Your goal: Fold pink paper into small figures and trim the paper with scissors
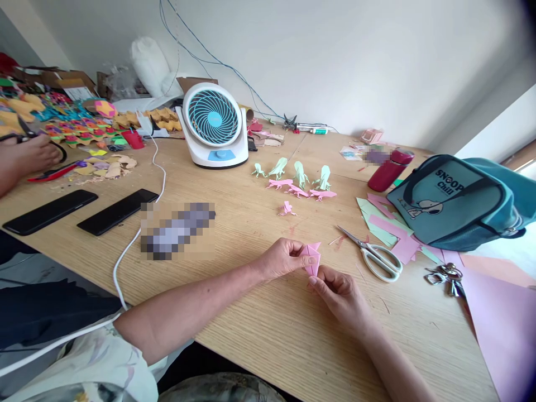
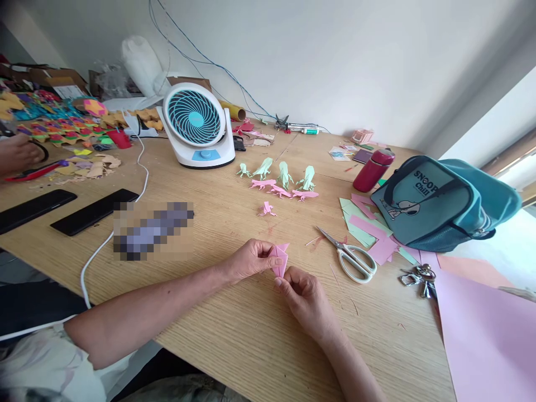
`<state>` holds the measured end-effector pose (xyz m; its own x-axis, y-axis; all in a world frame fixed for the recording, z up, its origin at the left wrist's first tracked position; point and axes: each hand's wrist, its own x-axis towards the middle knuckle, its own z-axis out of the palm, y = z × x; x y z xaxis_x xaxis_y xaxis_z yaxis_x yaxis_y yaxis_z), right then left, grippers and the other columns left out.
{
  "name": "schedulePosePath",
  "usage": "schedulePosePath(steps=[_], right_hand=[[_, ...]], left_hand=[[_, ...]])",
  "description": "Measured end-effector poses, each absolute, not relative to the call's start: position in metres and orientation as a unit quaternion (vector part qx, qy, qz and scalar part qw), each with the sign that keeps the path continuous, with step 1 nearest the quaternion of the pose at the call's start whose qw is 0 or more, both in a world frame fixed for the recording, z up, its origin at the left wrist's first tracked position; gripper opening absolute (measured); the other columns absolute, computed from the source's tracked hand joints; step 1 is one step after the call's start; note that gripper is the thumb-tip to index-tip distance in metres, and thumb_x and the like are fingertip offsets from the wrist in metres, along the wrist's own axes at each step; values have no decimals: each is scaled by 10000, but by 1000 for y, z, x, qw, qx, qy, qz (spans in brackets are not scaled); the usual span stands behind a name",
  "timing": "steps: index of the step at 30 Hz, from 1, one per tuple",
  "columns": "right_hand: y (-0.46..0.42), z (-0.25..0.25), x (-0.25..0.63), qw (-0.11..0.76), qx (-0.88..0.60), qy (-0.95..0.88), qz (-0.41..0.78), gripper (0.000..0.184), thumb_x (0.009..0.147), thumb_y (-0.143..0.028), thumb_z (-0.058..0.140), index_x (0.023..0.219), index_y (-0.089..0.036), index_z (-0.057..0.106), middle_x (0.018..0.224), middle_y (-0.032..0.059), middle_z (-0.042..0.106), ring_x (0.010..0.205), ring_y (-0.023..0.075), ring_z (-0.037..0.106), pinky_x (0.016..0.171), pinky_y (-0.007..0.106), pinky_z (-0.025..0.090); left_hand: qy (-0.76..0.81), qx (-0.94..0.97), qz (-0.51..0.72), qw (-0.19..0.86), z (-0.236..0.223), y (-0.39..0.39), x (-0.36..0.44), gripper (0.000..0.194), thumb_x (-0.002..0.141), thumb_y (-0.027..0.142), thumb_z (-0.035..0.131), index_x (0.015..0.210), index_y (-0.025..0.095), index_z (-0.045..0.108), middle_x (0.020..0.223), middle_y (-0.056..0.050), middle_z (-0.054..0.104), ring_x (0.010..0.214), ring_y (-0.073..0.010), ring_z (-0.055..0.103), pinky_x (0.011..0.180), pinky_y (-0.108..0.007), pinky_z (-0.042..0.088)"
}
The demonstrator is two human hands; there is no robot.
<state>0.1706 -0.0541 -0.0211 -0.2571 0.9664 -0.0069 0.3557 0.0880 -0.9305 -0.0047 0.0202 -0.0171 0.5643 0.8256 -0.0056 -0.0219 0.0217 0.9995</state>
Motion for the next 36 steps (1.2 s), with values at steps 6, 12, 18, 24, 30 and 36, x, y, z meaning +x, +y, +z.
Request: schedulePosePath(steps=[6,12,18,24,30,36], right_hand=[[-54,-27,166,396,-521,-622,430,386,888,-482,598,653,-192,498,627,-30,415,599,121,355,566,261,291],[-53,-27,165,394,-520,-612,447,365,853,-486,644,679,-191,519,648,-31,407,617,125,350,573,258,290],[-54,-26,167,372,-516,-628,448,339,882,-468,608,701,-192,528,643,-31,421,607,127,363,575,262,287],[-54,-23,166,351,-527,-643,431,349,888,-468,586,684,-192,518,651,-25,426,605,129,364,576,266,290],[-54,-19,166,335,-520,-649,443,349,909,-478,539,721,-185,572,662,-14,464,621,137,400,585,269,311],[-55,-15,163,328,-518,-681,400,371,924,-448,520,670,-183,569,635,-14,461,610,136,414,573,264,319]], left_hand=[[348,578,274,686,-10,16,-6,503,614,578,803,750,116,655,641,23,586,493,-54,403,447,-198,286],[350,587,268,679,-9,16,-6,450,636,528,805,703,108,657,563,49,525,489,-43,363,474,-197,243],[337,584,263,690,-10,17,-7,419,669,500,794,739,108,662,591,41,556,452,-41,366,439,-201,246],[288,590,293,695,-12,16,-6,346,681,423,809,731,106,681,706,-16,671,623,-92,566,634,-220,431],[281,612,268,689,-14,18,-8,359,723,461,769,742,115,674,638,8,627,522,-61,485,506,-188,369],[292,639,276,656,-14,20,-9,398,812,506,676,714,121,647,640,7,600,493,-53,425,437,-177,331]])
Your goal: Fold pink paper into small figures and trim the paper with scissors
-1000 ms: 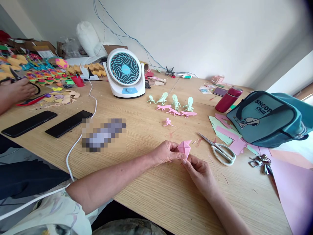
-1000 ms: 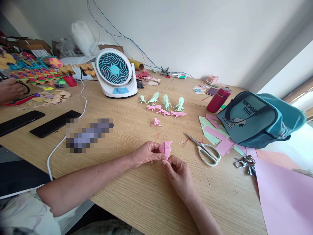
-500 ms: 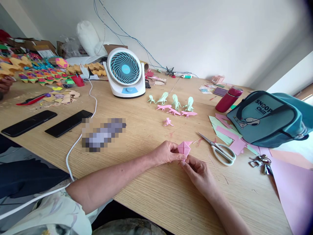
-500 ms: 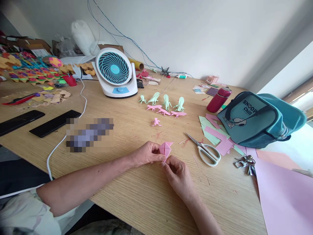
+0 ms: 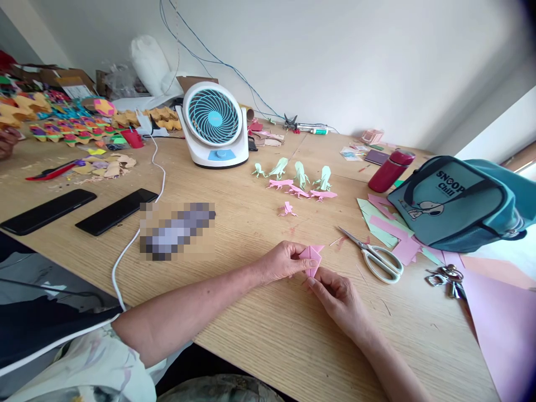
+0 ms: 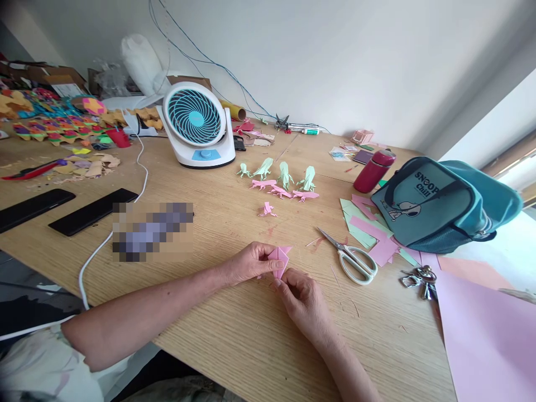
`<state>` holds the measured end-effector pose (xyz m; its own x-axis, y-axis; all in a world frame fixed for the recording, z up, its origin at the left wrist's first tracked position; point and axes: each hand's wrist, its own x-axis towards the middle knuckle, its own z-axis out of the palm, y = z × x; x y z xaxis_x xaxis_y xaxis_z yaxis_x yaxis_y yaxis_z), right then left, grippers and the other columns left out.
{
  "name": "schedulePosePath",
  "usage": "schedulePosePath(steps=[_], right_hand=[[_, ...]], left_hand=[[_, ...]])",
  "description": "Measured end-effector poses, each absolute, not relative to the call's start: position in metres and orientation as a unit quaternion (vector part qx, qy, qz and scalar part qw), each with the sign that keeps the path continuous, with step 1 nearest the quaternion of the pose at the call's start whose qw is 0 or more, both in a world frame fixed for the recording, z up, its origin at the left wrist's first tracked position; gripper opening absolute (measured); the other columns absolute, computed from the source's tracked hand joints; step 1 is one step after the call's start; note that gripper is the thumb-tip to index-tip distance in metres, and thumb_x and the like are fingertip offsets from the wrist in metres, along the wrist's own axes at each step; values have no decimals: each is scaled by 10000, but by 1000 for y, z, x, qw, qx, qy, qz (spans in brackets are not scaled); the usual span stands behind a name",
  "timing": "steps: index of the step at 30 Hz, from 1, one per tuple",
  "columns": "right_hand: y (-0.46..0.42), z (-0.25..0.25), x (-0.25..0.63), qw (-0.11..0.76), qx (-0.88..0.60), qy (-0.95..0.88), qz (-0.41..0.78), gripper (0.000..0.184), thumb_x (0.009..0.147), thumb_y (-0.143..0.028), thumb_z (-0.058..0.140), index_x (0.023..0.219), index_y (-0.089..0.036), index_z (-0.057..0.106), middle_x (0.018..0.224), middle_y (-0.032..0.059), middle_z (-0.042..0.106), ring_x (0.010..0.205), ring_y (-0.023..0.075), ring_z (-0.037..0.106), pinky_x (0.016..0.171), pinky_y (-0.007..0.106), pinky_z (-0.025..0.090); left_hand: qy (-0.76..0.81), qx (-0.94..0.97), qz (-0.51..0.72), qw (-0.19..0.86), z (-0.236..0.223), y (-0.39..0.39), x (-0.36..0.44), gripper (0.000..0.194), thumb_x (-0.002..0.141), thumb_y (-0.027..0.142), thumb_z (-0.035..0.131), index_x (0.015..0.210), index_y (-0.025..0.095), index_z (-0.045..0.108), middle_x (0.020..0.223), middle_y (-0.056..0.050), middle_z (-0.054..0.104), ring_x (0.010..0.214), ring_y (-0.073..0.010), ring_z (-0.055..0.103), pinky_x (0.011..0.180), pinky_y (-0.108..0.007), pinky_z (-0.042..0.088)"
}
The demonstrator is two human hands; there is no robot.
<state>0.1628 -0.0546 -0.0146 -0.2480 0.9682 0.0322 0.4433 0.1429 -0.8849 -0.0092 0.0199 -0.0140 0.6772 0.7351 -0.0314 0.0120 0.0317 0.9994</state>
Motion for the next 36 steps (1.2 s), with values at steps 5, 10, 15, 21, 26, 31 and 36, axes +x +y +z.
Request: schedulePosePath(steps=[5,10,15,21,26,31,36], right_hand=[[-55,-14,164,333,-510,-675,416,378,930,-471,509,690,-189,584,646,-5,487,613,144,422,571,268,319],[-55,-17,166,343,-512,-670,414,371,933,-479,518,699,-196,563,632,-14,464,597,139,396,560,265,308],[-55,-18,166,347,-508,-668,418,388,947,-473,507,687,-191,561,643,-13,485,603,132,407,572,264,317],[-51,-12,168,421,-514,-601,444,437,902,-569,545,686,-192,599,645,3,536,620,146,457,602,263,380],[-49,-10,166,461,-499,-565,469,381,843,-583,630,791,-208,597,702,17,599,625,153,507,593,261,422],[-49,-16,166,456,-490,-572,475,399,861,-598,614,854,-199,625,753,42,650,679,168,571,628,275,464],[-48,-17,167,470,-482,-563,480,378,846,-576,651,856,-198,644,750,31,668,666,159,587,626,271,477]], left_hand=[[227,651,282,668,-13,20,-8,393,822,492,680,679,129,630,646,10,619,566,-69,506,625,-223,458],[290,638,267,661,-15,18,-8,434,811,556,663,737,134,594,638,18,581,490,-57,410,443,-186,315],[285,635,308,649,-14,19,-7,456,768,538,713,654,137,529,613,42,488,546,-67,400,503,-198,304],[268,688,266,620,-11,20,-9,446,803,528,675,659,136,518,621,51,407,604,-80,365,561,-212,268],[283,717,229,594,-10,16,-9,509,788,587,658,627,152,448,619,52,341,593,-79,305,528,-220,197],[296,725,225,580,-11,13,-8,519,779,596,654,614,157,432,619,50,335,595,-81,303,525,-217,214],[319,745,246,531,-16,13,-7,433,818,495,657,634,152,470,619,53,373,599,-83,343,530,-211,257]])
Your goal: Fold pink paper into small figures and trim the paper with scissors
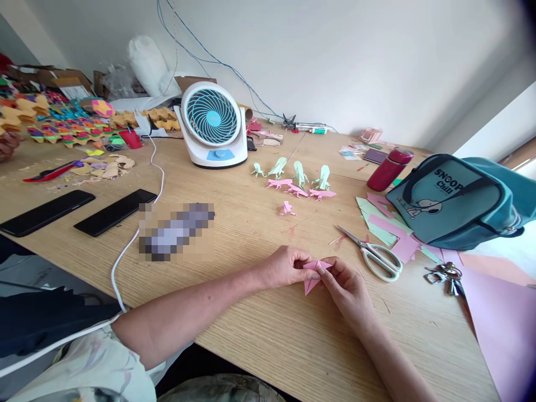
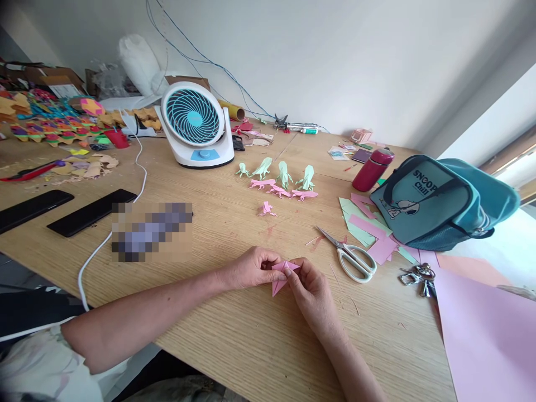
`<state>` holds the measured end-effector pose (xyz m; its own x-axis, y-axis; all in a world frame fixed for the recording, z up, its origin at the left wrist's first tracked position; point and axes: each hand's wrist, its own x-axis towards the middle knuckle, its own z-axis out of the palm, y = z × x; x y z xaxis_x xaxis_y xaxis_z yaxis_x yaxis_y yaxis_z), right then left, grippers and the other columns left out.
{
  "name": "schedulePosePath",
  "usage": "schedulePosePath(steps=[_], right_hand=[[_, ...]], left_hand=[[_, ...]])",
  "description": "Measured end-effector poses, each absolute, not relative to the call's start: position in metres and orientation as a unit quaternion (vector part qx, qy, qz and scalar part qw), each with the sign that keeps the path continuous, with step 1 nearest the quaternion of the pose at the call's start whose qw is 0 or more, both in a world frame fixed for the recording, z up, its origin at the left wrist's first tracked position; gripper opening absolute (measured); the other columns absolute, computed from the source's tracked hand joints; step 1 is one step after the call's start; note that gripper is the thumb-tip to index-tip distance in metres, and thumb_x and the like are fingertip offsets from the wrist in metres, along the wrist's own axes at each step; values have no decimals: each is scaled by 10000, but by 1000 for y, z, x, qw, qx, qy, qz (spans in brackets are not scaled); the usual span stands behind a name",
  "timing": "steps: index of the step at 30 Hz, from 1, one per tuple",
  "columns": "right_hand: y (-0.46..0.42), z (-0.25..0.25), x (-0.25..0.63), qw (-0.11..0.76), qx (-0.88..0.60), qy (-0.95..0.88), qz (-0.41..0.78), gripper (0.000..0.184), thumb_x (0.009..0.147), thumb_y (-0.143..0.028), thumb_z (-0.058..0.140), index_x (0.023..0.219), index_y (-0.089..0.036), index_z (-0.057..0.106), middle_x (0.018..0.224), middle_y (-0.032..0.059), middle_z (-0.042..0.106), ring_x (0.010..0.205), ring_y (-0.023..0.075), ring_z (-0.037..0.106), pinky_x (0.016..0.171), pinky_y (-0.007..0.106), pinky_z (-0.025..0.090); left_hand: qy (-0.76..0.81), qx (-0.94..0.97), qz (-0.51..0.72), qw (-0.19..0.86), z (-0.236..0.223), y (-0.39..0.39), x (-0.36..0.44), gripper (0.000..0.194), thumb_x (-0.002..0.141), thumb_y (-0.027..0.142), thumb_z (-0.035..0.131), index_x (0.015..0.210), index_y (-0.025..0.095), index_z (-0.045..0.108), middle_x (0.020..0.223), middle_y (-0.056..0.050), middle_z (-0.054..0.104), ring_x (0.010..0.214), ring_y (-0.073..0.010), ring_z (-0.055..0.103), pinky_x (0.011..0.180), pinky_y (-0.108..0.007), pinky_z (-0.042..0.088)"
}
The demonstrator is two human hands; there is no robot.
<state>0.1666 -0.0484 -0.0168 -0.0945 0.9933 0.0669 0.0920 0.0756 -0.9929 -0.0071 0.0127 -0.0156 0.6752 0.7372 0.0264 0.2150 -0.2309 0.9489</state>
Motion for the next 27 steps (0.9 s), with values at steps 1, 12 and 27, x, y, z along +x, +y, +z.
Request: schedulePosePath(steps=[1,12,27], right_hand=[[-48,-16,167,472,-482,-561,480,371,845,-569,657,857,-198,646,755,31,670,668,159,588,629,272,478],[-46,-21,169,494,-504,-522,479,361,799,-557,709,873,-212,635,778,21,641,678,160,567,640,278,479],[-46,-16,171,523,-495,-453,526,340,777,-517,745,878,-212,633,785,27,674,671,170,584,652,296,487]], left_hand=[[321,750,255,519,-16,12,-7,397,825,465,663,651,148,499,632,49,409,613,-86,374,542,-207,284],[277,863,368,207,-5,6,-8,109,907,264,611,839,184,582,901,-38,604,880,-173,544,931,-346,440],[206,924,321,22,-5,1,-6,205,987,287,506,1085,152,626,1145,-72,679,1007,-203,584,893,-335,454]])
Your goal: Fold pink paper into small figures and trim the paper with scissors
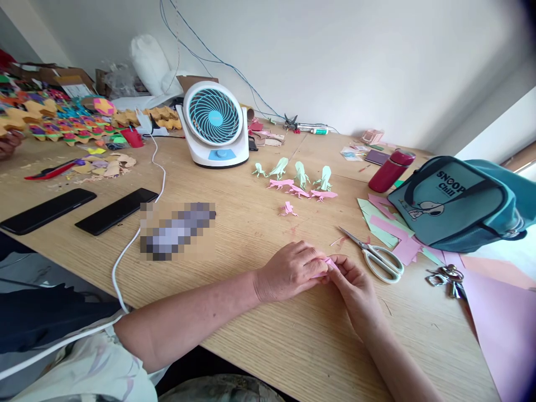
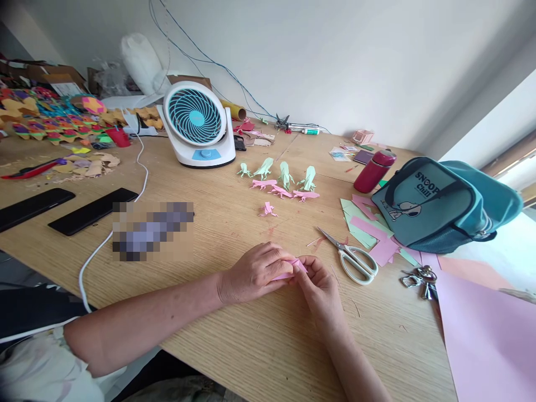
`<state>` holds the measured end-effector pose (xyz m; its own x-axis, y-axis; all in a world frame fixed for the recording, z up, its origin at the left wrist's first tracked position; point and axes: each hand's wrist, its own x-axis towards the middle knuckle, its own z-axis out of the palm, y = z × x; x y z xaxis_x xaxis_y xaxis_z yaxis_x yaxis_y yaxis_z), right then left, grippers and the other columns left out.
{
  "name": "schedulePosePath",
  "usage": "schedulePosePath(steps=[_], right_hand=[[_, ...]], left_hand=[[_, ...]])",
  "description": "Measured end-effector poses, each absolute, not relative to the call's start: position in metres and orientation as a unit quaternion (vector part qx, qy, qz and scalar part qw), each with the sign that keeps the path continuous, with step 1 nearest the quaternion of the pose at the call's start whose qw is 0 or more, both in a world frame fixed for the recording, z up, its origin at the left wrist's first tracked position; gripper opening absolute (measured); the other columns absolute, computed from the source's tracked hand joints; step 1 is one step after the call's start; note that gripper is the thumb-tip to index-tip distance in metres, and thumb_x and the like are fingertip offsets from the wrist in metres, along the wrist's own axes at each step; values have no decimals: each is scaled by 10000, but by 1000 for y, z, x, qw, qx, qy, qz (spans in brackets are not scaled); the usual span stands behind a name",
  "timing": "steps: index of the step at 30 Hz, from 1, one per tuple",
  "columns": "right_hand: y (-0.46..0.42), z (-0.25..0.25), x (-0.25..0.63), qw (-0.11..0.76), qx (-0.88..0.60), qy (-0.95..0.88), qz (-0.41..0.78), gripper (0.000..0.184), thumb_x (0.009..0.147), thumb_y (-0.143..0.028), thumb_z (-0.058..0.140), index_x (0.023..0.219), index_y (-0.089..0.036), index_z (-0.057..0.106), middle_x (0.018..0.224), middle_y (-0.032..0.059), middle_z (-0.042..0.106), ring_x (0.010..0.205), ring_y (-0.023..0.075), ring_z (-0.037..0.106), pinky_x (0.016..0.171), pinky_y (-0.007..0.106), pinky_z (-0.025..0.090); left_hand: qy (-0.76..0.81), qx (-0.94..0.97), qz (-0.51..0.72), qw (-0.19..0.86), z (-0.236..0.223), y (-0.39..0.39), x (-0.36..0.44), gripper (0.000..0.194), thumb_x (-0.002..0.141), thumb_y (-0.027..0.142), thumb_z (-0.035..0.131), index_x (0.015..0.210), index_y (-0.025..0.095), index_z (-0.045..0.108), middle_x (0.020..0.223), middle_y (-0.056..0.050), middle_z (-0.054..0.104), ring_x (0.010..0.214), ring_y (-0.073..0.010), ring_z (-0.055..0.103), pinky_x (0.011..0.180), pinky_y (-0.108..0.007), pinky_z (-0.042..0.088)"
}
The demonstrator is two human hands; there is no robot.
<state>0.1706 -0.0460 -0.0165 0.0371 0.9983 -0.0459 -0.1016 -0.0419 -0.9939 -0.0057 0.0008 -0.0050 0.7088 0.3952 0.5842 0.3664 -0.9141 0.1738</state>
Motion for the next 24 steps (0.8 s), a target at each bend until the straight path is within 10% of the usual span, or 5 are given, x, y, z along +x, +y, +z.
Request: schedulePosePath(steps=[15,24], right_hand=[[-48,-16,175,511,-504,-440,540,427,834,-477,717,1156,-213,623,818,12,663,709,141,569,722,273,457],[-49,-16,174,505,-482,-538,472,258,857,-438,694,956,-221,594,752,-11,602,662,134,540,609,246,442]], left_hand=[[293,825,388,287,-6,2,-9,142,951,221,552,970,186,688,909,-17,746,835,-136,682,789,-234,507],[372,702,399,458,-7,8,-3,85,883,214,631,841,141,645,805,-11,699,728,-109,648,686,-194,505]])
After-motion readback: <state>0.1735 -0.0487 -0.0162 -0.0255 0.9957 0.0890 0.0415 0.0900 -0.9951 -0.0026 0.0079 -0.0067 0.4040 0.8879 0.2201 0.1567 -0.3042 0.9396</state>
